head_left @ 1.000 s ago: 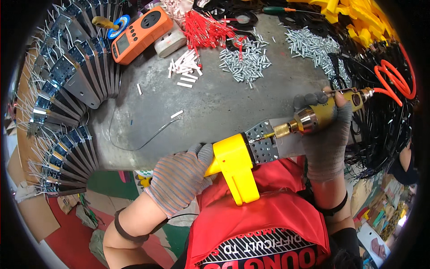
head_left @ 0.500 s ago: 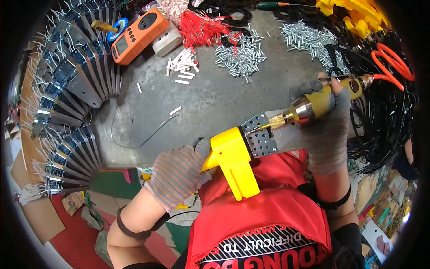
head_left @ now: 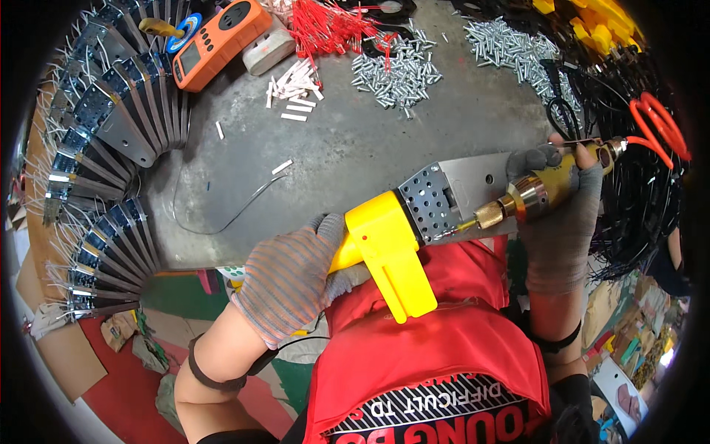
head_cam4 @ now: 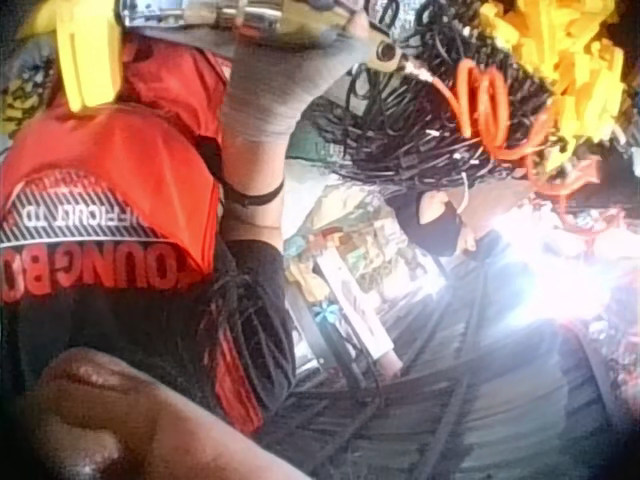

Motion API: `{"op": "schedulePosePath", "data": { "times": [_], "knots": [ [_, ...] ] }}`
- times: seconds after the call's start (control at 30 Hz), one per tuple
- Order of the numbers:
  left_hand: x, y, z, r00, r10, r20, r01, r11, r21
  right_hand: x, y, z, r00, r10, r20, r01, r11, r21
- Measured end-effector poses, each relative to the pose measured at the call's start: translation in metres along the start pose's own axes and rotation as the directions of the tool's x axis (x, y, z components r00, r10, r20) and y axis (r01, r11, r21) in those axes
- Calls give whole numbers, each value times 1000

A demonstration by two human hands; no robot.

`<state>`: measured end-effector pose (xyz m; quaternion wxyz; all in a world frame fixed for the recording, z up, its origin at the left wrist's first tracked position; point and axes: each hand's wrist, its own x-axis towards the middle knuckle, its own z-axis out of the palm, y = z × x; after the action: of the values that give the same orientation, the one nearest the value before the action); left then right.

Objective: Assembling plastic handles or housings onto metal plates using a pneumatic screwdriver and screws.

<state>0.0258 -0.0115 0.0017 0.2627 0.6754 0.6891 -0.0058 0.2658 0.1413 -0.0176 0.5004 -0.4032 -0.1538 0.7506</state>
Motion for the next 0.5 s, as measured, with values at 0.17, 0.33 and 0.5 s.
{"op": "schedulePosePath", "data": {
  "times": [0.17,0.33,0.5],
  "knots": [
    [-3,-1,6,999,12,-36,-12,1000,21,-1,8,4,998,-48,-34,47,999,-18],
    [-4,2,5,999,-39,-19,40,999,19,-5,8,4,999,-29,-29,27,998,-48],
    [-9,0,18,997,-1,-73,2,1000,5,-8,13,4,999,-45,-25,43,997,-62]
  ]
}}
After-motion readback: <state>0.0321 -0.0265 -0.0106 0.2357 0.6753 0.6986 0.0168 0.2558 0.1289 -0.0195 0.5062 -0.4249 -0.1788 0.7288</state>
